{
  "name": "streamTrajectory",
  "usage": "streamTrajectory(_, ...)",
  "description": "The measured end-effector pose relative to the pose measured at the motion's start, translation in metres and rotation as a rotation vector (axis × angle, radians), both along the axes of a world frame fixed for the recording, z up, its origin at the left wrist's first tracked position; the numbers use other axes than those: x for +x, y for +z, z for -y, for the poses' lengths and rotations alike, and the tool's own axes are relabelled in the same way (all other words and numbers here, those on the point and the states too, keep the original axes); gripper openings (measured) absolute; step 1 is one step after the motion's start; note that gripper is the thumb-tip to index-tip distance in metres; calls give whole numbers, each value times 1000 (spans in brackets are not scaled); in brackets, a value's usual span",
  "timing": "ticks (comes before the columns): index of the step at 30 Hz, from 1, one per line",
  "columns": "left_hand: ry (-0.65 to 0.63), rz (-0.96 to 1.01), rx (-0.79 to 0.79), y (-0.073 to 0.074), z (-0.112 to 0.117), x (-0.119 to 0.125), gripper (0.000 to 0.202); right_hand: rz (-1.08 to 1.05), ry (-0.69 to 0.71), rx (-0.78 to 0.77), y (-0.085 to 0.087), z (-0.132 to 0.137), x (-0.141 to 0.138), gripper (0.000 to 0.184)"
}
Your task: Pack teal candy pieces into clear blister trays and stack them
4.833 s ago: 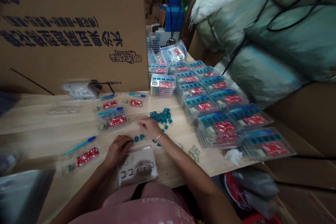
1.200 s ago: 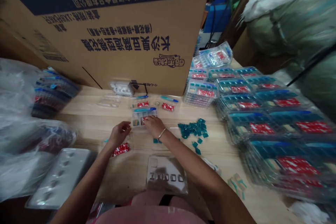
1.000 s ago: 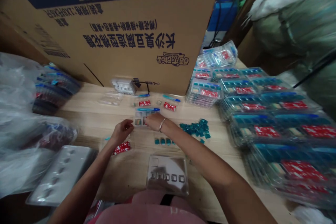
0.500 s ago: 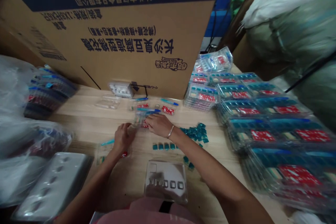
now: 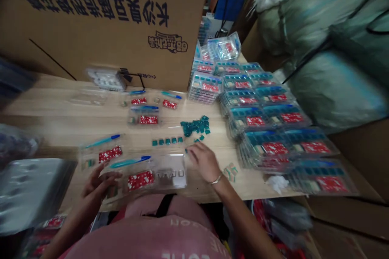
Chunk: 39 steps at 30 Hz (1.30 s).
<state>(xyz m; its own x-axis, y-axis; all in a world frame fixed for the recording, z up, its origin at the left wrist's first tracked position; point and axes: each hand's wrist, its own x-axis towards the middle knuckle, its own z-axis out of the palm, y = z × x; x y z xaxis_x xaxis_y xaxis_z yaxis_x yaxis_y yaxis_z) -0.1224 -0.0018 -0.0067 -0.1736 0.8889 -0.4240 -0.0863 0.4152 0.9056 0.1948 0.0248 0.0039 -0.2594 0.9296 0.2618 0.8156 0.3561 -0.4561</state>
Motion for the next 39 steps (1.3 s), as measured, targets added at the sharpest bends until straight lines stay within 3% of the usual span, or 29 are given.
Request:
streamTrajectory(2, 45, -10, -51, -4, 19, -12, 76, 3, -123, -92, -8, 8, 28, 19)
streamTrajectory(5, 77, -31, -46, -3, 31, -21, 77, 14, -149, -162, -12, 19, 48, 19)
streamTrajectory(11, 153, -169, 43, -3, 26, -25, 69, 150, -347, -239, 5, 46, 66, 16)
streamTrajectory(14, 206, -207, 104, -11, 21, -16, 62, 247, -340, -376, 4, 58, 68, 13)
streamTrajectory(17, 231, -97, 137, -14, 17, -3, 61, 313, -326, -434, -9, 65, 64, 8)
streamTrajectory(20, 232, 46, 172, -10, 19, 3, 59, 283, -318, -383, -27, 69, 67, 7)
streamTrajectory(24, 291, 174, 228, -8, 26, -9, 49, 131, -255, -359, -50, 67, 82, 16)
streamTrajectory(29, 360, 160, 249, -21, 31, -30, 44, 60, -257, -443, -61, 61, 96, 28)
streamTrajectory(33, 293, -63, 274, -34, 34, -33, 44, 91, -167, -385, -62, 61, 97, 23)
streamTrajectory(37, 170, -663, 429, -38, 46, -30, 44, 73, -125, -314, -59, 64, 94, 28)
streamTrajectory(39, 25, -931, 554, -38, 55, -30, 38, 43, -169, -261, -54, 66, 90, 37)
